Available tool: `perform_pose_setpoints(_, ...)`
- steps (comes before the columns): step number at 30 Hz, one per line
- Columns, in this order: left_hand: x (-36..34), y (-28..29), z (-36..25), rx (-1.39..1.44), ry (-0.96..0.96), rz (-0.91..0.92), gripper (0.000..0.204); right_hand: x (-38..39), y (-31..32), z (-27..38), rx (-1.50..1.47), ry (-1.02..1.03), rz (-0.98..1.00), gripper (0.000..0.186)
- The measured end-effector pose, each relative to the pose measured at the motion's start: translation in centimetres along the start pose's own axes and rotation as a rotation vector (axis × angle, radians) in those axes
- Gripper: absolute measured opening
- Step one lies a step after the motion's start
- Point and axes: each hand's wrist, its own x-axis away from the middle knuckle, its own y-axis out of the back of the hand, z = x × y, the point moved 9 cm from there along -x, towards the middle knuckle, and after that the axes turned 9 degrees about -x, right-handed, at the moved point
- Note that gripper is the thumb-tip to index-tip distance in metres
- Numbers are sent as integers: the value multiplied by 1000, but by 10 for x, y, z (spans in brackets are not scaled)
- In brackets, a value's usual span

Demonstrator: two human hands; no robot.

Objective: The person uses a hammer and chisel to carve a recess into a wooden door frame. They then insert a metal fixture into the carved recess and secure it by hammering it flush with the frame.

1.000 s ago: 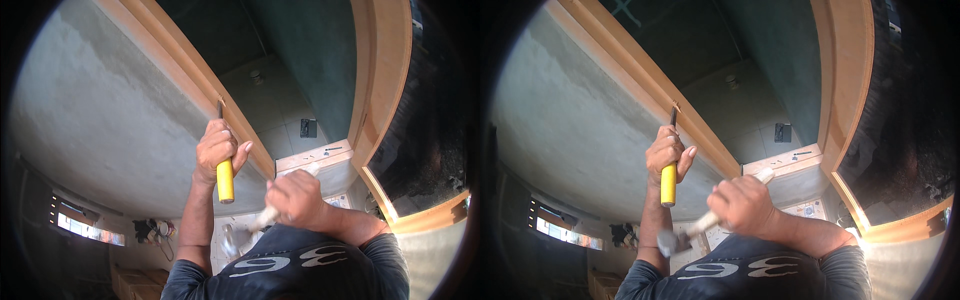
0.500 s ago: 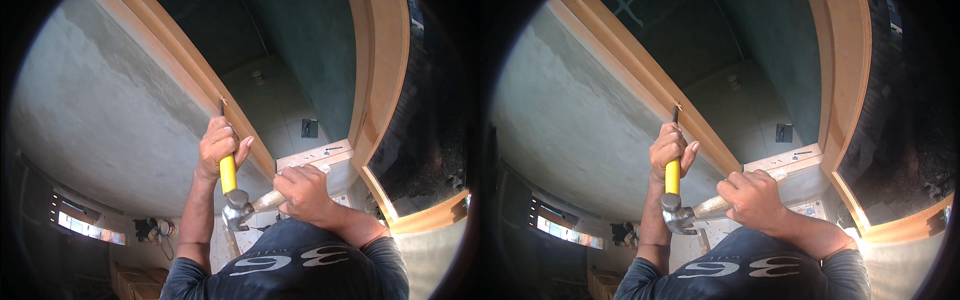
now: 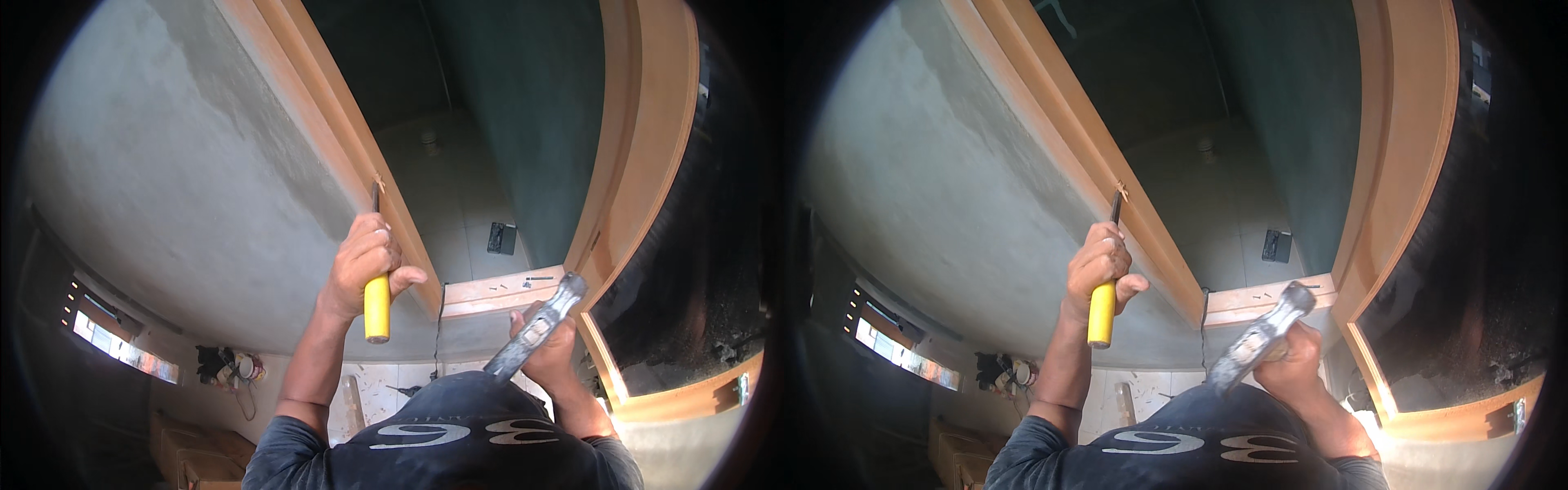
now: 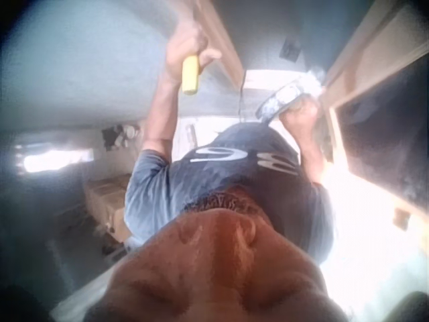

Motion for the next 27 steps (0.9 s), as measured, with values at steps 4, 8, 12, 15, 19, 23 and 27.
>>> perform_pose_setpoints(4, -5, -10, -1, -47, -25, 66, 55, -3, 21, -25, -8, -84, -72, 24)
perform_pose_setpoints(8, -25, -28, -12, -69, -51, 141, 55, -2, 26, -47, 29, -223, -126, 23)
perform_pose_setpoints(12, -13, -9, -12, 18, -94, 101, 54, 2, 32, -61, 8, -280, -119, 17)
perform_pose_setpoints(15, -3, 6, -34, 168, -112, 16, 54, 0, 30, -71, -27, -271, -131, 7)
perform_pose_setpoints(19, -4, -19, -60, 54, -202, 98, 59, -3, 25, -81, -80, -401, -84, 13)
perform_pose_setpoints(23, -20, -34, -55, 148, -242, 103, 68, -2, 25, -91, -101, -364, -57, 11)
perform_pose_setpoints(27, -36, -30, -54, 52, -343, 125, 62, -2, 31, -89, -85, -342, -53, 13)
